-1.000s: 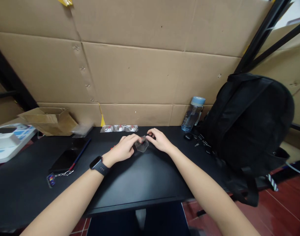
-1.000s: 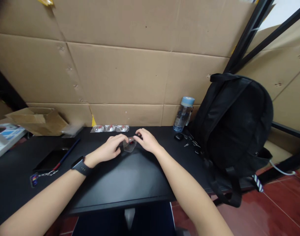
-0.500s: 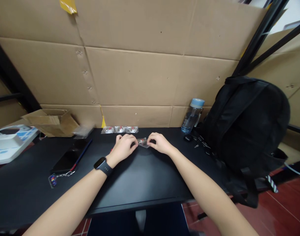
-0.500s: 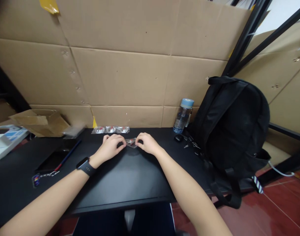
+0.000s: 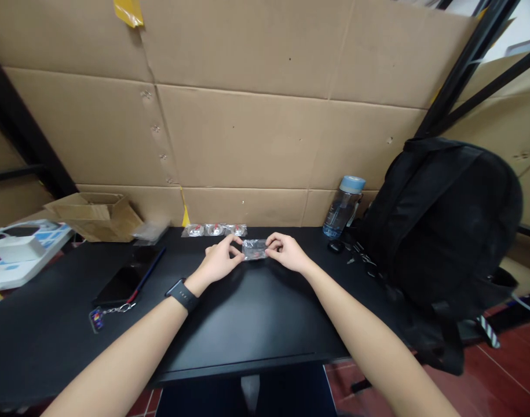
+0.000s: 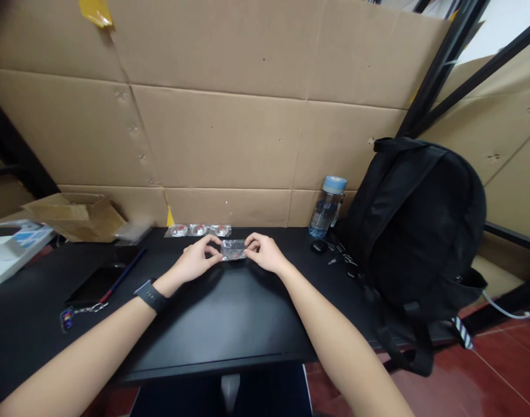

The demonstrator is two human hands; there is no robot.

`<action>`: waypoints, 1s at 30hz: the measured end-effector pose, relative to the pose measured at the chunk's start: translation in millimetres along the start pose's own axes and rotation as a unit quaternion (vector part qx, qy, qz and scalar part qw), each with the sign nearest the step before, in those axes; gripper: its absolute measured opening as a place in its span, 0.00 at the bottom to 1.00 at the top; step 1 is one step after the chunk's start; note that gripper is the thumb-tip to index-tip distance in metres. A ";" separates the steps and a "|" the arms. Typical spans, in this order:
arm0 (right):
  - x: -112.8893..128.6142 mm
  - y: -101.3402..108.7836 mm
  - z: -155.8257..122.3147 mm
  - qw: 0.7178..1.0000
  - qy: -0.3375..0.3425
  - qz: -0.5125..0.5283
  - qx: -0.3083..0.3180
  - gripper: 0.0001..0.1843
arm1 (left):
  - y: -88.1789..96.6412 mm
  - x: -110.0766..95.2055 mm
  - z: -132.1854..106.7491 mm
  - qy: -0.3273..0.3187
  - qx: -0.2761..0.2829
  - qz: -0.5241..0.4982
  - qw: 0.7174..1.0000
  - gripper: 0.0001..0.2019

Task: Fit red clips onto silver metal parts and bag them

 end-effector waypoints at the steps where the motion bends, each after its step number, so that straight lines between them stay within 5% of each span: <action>1: 1.2 -0.5 -1.3 1.000 -0.003 -0.001 -0.003 0.13 | -0.7 0.8 -0.3 0.007 -0.001 0.002 1.000 0.18; 5: 7.5 -4.4 -5.8 0.998 -0.013 -0.063 -0.007 0.24 | -6.1 -6.5 -2.7 -0.013 0.015 0.033 0.999 0.18; 12: 11.3 -18.2 -6.7 0.975 -0.004 -0.220 0.042 0.16 | -16.3 -15.3 -5.5 -0.066 0.010 0.149 0.987 0.18; 17: 19.6 -25.8 -10.7 0.947 0.038 -0.312 0.061 0.26 | -21.6 -14.2 -8.0 -0.083 0.024 0.192 0.978 0.18; 24: 24.4 -33.6 -9.8 0.951 0.055 -0.295 0.076 0.15 | -23.3 -18.5 -12.6 -0.116 0.028 0.184 0.976 0.17; 30: 17.8 -18.7 -5.0 0.969 0.006 -0.243 0.030 0.13 | -15.7 -13.9 -7.8 -0.091 -0.012 0.178 0.980 0.12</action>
Point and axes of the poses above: each hand's wrist, its own z-axis towards the middle knuckle, its own y-axis out of the back of the hand, x = y × z, the point moved 9 cm from there along z, towards the middle knuckle, and after that the axes turned 3 degrees about x, right-handed, at the moved point
